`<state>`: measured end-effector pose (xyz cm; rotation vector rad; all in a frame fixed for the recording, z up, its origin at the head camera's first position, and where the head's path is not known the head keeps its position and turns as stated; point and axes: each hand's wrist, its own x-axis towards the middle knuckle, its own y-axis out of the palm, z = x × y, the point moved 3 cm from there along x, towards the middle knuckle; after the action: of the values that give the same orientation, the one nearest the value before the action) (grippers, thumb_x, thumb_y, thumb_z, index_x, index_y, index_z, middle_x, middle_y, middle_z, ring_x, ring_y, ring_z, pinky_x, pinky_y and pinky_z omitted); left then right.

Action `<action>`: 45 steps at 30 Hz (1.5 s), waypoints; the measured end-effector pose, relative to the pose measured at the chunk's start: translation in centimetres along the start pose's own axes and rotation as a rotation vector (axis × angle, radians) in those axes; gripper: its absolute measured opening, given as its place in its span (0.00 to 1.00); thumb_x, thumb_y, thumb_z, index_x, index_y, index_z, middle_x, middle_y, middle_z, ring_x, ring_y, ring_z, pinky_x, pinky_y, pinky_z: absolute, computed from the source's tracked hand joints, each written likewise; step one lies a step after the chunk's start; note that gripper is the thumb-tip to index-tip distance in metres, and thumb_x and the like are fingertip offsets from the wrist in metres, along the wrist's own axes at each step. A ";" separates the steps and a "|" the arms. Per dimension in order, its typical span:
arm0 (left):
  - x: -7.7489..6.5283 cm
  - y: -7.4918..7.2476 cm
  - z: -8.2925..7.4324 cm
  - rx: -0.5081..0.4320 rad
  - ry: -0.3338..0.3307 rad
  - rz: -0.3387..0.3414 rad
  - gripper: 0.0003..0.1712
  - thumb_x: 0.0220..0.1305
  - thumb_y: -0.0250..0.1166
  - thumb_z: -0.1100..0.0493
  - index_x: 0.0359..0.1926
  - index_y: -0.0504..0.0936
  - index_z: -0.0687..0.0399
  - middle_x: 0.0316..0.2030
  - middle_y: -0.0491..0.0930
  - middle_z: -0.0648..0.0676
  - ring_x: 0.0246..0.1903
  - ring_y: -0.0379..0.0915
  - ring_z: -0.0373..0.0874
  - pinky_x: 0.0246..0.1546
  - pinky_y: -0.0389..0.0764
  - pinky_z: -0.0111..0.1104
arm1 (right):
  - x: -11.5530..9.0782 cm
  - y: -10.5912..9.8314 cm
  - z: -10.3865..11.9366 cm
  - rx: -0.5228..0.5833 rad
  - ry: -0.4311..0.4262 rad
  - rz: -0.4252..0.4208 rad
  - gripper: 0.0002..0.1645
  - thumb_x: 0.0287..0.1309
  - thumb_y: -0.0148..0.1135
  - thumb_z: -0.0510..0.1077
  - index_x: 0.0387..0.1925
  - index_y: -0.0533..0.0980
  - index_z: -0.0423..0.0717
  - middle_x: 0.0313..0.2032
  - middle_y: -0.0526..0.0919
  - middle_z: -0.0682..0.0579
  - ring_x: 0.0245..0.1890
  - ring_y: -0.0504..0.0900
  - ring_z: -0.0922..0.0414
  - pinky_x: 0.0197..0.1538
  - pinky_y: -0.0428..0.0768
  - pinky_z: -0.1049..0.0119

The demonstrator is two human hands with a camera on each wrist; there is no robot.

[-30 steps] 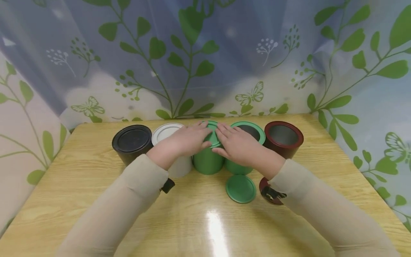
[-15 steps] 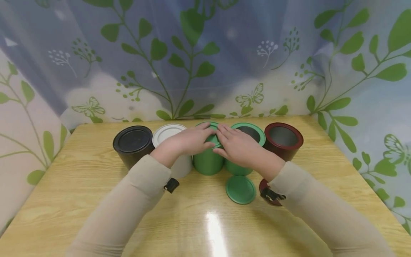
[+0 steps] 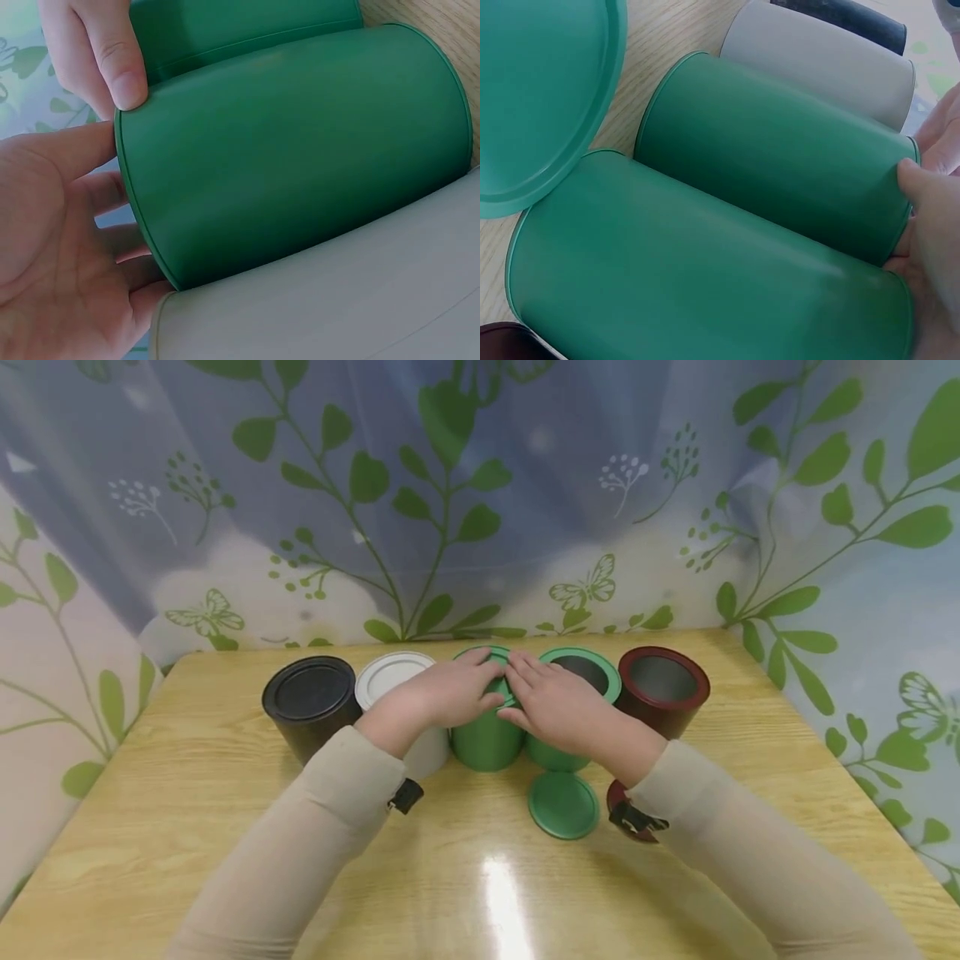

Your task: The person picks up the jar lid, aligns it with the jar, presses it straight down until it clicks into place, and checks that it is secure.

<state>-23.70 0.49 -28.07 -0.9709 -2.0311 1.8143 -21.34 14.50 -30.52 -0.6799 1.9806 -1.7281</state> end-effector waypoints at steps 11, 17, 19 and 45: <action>-0.4 0.7 0.1 0.004 -0.003 -0.023 0.32 0.73 0.42 0.45 0.72 0.53 0.53 0.72 0.42 0.59 0.70 0.38 0.50 0.66 0.52 0.44 | -0.1 0.4 0.1 0.073 0.038 0.035 0.41 0.68 0.39 0.62 0.70 0.51 0.37 0.70 0.49 0.40 0.70 0.48 0.49 0.66 0.54 0.48; -1.0 1.4 0.1 0.046 0.047 -0.151 0.29 0.74 0.41 0.49 0.70 0.57 0.56 0.70 0.47 0.61 0.69 0.45 0.52 0.64 0.58 0.43 | -0.9 0.0 -0.2 0.082 0.080 0.030 0.44 0.66 0.45 0.62 0.70 0.49 0.38 0.71 0.47 0.43 0.70 0.45 0.50 0.67 0.48 0.47; -1.6 1.6 -0.1 0.059 0.071 -0.203 0.28 0.74 0.42 0.51 0.69 0.59 0.57 0.70 0.50 0.62 0.67 0.50 0.53 0.62 0.62 0.42 | -1.5 -0.3 -0.1 0.082 0.076 0.021 0.44 0.65 0.47 0.62 0.70 0.50 0.38 0.70 0.48 0.42 0.70 0.45 0.50 0.68 0.48 0.47; -5.7 8.4 -4.4 0.202 0.317 -0.357 0.23 0.69 0.53 0.51 0.61 0.71 0.55 0.64 0.64 0.62 0.60 0.64 0.54 0.53 0.72 0.45 | -11.1 4.1 0.5 0.277 -0.103 -0.146 0.31 0.58 0.63 0.48 0.59 0.70 0.35 0.59 0.72 0.40 0.57 0.72 0.45 0.53 0.74 0.50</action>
<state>-14.28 0.44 -33.81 -0.7281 -1.6671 1.5304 -12.63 21.36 -34.64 -0.8118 1.6166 -1.9629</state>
